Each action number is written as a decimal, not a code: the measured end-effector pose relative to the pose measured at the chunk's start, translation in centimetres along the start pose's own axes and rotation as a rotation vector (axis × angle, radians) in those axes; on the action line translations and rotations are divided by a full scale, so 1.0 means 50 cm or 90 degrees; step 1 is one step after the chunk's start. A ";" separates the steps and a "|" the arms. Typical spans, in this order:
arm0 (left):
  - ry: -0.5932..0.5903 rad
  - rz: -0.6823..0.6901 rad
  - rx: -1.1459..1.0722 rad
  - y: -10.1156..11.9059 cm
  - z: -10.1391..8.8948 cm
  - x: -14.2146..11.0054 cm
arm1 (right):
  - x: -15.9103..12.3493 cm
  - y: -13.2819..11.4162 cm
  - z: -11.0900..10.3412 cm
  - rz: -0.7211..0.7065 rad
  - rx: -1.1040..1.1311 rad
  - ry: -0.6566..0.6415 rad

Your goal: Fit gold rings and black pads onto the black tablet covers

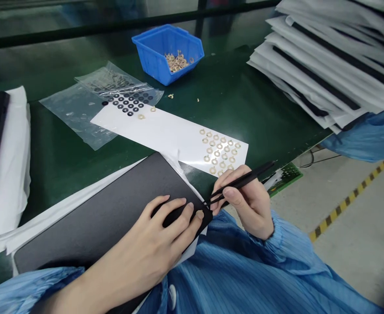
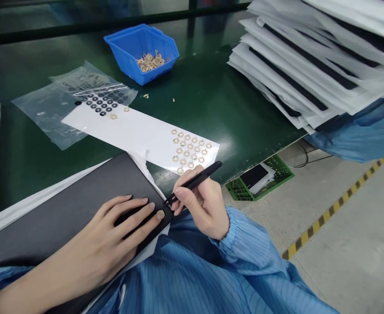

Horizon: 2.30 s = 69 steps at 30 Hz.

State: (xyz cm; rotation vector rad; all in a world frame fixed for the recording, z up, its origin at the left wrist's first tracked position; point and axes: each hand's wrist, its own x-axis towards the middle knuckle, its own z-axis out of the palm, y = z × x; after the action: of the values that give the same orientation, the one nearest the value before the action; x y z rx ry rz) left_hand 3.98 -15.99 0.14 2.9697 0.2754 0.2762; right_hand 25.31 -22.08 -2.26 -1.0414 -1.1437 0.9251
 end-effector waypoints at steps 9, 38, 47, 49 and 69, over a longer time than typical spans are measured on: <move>0.005 0.019 -0.047 -0.007 -0.002 -0.001 | -0.006 0.007 -0.008 0.001 0.025 -0.039; 0.013 0.032 -0.049 -0.019 -0.010 0.000 | -0.006 0.007 -0.004 -0.076 -0.020 -0.069; -0.002 0.025 -0.048 -0.019 -0.021 0.005 | 0.134 -0.103 -0.035 -0.150 -0.192 -0.036; -0.001 0.016 -0.053 -0.018 -0.020 0.004 | 0.239 -0.124 -0.030 -0.206 -0.246 -0.008; 0.159 -0.378 -0.118 -0.152 -0.057 0.013 | 0.570 -0.031 0.115 -0.244 -0.621 -0.211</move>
State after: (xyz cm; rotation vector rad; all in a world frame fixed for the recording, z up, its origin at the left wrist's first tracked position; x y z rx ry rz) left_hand 2.78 -8.11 1.79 2.5203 1.0646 0.5523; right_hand 24.89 5.53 7.00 -1.3700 -2.0862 0.1862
